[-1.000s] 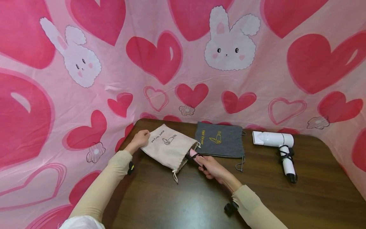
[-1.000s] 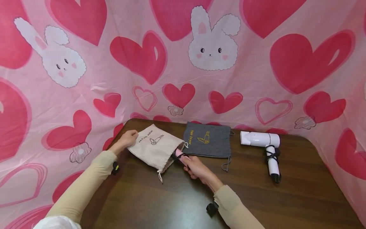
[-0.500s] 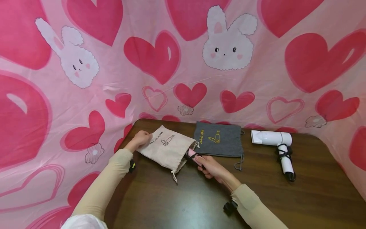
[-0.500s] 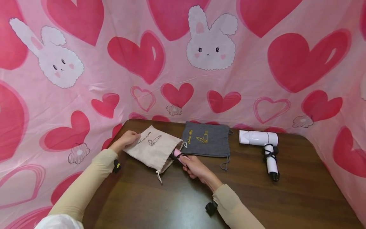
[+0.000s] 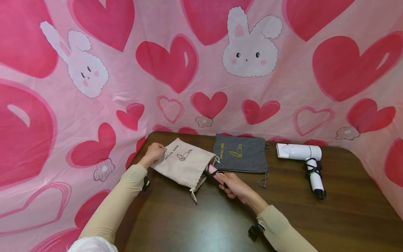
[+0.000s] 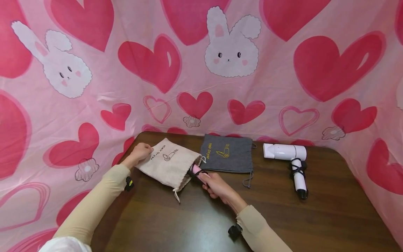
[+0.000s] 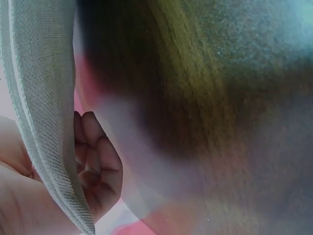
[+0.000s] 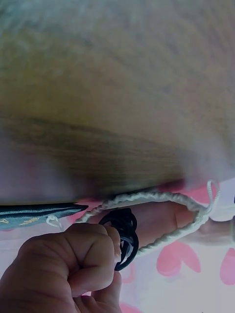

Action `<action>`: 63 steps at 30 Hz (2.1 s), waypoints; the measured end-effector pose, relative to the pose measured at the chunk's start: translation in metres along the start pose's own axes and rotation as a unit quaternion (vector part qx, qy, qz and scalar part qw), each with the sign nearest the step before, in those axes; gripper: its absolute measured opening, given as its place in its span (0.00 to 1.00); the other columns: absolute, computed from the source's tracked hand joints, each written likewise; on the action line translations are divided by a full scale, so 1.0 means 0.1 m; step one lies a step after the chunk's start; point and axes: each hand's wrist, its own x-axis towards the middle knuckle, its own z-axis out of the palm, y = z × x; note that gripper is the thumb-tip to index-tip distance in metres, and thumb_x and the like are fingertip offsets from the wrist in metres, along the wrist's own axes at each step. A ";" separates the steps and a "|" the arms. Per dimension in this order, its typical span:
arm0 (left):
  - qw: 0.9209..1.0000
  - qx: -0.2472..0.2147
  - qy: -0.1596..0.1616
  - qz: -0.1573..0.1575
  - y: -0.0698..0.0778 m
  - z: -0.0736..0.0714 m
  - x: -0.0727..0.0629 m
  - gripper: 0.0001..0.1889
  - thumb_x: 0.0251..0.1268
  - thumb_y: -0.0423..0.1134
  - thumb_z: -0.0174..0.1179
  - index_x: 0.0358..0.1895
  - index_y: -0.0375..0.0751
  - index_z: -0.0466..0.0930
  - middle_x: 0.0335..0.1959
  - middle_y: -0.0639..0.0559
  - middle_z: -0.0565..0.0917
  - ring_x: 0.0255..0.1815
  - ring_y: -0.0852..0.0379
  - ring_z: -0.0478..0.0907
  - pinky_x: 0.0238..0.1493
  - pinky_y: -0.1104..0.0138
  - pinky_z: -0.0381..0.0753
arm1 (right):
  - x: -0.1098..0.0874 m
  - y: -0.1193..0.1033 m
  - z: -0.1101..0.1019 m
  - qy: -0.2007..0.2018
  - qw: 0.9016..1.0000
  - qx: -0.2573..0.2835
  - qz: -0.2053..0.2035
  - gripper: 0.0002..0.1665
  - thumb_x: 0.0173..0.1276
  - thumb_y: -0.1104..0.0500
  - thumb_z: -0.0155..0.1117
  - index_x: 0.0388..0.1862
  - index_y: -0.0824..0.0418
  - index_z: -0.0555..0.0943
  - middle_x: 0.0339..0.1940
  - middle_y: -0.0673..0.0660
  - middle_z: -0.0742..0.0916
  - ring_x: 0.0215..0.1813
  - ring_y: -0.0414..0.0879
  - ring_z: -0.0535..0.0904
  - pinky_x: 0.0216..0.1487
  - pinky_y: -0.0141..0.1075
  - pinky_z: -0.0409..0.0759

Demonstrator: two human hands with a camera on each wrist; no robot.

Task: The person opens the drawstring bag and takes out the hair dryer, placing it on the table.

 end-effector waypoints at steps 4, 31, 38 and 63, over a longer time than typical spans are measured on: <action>1.000 -0.002 0.013 0.006 0.00 0.00 0.00 0.13 0.79 0.39 0.58 0.37 0.33 0.84 0.40 0.40 0.83 0.45 0.44 0.77 0.42 0.59 0.75 | -0.03 0.00 0.01 0.005 1.000 0.005 -0.002 0.22 0.87 0.47 0.51 0.37 0.63 0.72 0.25 0.51 0.74 0.16 0.36 0.53 0.17 0.29 0.55; 1.000 0.005 0.018 0.000 -0.08 -0.05 -0.02 0.11 0.77 0.36 0.60 0.41 0.31 0.87 0.45 0.38 0.85 0.49 0.43 0.76 0.48 0.58 0.74 | -0.16 0.07 0.09 0.054 0.998 0.017 0.005 0.23 0.86 0.46 0.51 0.41 0.65 0.72 0.25 0.51 0.74 0.16 0.36 0.54 0.17 0.28 0.55; 1.000 0.006 0.028 0.002 -0.07 -0.05 -0.02 0.11 0.77 0.36 0.60 0.41 0.31 0.88 0.42 0.40 0.85 0.47 0.44 0.76 0.44 0.59 0.73 | -0.20 0.07 0.09 0.056 0.998 0.020 0.002 0.23 0.86 0.45 0.52 0.39 0.65 0.72 0.25 0.51 0.74 0.16 0.36 0.54 0.17 0.28 0.55; 0.998 -0.008 0.068 0.004 -0.09 -0.03 -0.01 0.12 0.77 0.35 0.59 0.38 0.29 0.86 0.38 0.39 0.85 0.45 0.42 0.76 0.40 0.60 0.73 | -0.29 0.06 0.10 0.067 0.997 0.024 0.006 0.23 0.86 0.45 0.52 0.39 0.64 0.72 0.25 0.51 0.75 0.16 0.36 0.54 0.17 0.28 0.55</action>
